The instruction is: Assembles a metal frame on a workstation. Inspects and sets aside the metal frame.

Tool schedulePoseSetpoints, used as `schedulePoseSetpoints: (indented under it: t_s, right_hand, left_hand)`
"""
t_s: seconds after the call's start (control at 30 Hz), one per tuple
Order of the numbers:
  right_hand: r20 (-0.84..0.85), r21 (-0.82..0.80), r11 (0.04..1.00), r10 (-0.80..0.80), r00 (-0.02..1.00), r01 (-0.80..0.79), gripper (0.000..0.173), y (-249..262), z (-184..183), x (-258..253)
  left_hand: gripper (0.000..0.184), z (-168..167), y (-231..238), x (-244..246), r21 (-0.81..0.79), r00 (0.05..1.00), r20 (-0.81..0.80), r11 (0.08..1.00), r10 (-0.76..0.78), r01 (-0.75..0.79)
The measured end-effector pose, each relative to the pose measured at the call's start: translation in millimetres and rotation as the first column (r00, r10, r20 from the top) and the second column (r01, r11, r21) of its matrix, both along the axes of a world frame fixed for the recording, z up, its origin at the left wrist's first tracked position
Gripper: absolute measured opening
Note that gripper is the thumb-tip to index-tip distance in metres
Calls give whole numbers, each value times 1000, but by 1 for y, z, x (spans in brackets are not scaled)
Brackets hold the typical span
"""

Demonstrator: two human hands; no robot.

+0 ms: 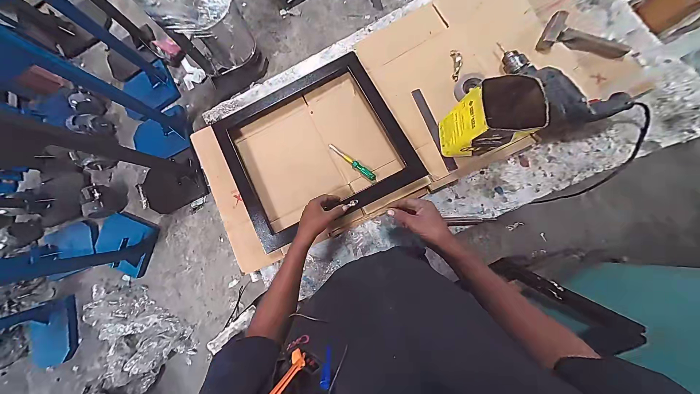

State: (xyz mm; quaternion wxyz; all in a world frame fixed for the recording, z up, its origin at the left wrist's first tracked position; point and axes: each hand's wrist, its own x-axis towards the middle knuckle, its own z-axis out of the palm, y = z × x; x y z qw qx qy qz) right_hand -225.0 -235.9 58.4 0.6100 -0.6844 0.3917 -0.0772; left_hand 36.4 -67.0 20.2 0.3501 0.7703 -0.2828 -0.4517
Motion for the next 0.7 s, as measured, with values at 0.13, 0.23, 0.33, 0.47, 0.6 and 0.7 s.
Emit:
schedulePoseSetpoints:
  t_s: [0.13, 0.23, 0.33, 0.47, 0.6, 0.7]
  right_hand:
    - [-123, -234, 951, 177, 977, -201, 15, -8, 0, 35]
    - [-137, -315, 904, 258, 956, -289, 12, -14, -6, 53]
    - [-125, -361, 861, 338, 933, -359, 10, -17, -9, 66]
    - [-123, -391, 810, 424, 897, -436, 12, -19, -15, 76]
    - [-111, -422, 786, 449, 886, -451, 12, -19, -21, 79]
    - [-110, -444, 770, 461, 880, -459, 12, -18, -23, 80]
  left_hand:
    - [43, 0, 0, -1, 31, 1000, 5, 999, 17, -17]
    - [42, 1, 0, -3, 69, 999, 27, 997, 24, -26]
    - [40, 2, -1, -3, 91, 999, 41, 996, 17, -20]
    - [34, 1, 0, -3, 80, 999, 34, 997, 17, -20]
    - [28, 0, 1, -3, 78, 999, 30, 997, 11, -13]
    - [27, 1, 1, -4, 70, 999, 30, 997, 13, -15]
